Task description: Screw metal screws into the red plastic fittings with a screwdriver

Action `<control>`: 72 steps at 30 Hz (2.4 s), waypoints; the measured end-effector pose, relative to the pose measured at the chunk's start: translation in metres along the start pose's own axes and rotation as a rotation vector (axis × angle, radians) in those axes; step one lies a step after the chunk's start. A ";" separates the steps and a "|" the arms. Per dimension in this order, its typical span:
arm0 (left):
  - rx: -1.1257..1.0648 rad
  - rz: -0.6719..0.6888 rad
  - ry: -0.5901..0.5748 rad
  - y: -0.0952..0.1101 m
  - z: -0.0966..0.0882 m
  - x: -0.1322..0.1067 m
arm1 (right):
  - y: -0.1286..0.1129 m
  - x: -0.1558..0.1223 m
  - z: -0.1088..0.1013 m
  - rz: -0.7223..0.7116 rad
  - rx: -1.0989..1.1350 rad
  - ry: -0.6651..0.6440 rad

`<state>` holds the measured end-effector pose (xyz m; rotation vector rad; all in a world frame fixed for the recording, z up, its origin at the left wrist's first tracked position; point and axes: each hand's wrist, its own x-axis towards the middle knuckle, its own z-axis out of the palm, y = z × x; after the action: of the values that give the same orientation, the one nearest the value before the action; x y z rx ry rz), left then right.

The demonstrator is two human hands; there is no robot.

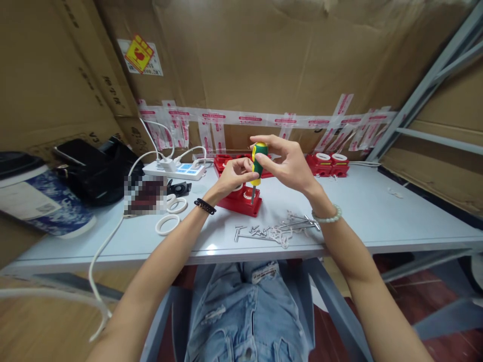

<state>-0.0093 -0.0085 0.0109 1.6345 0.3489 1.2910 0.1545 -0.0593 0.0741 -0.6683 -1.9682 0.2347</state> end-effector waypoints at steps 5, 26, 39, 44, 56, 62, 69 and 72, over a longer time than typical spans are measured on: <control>0.044 -0.020 0.009 -0.002 -0.001 0.001 | 0.004 0.000 0.016 0.013 -0.092 0.176; 0.050 -0.067 -0.005 0.002 0.002 -0.001 | -0.003 -0.002 0.024 -0.007 -0.186 0.223; 0.030 -0.081 -0.053 -0.004 -0.003 -0.001 | -0.002 0.001 0.013 0.009 -0.181 0.200; 0.095 -0.084 -0.068 0.001 0.001 -0.002 | -0.003 -0.001 0.018 0.018 -0.298 0.218; 0.093 -0.047 -0.017 -0.002 0.001 -0.002 | 0.000 -0.002 0.020 0.084 0.009 0.134; 0.076 -0.067 0.015 -0.003 0.000 -0.002 | 0.002 -0.001 0.012 0.081 0.093 0.016; 0.020 -0.070 0.001 0.002 0.000 -0.001 | 0.001 0.003 -0.007 0.045 0.363 -0.246; 0.017 -0.093 -0.052 0.003 0.000 -0.001 | 0.001 0.003 -0.005 0.055 0.298 -0.152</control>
<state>-0.0108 -0.0107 0.0129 1.6439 0.4005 1.1771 0.1578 -0.0570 0.0782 -0.5218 -2.0055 0.6156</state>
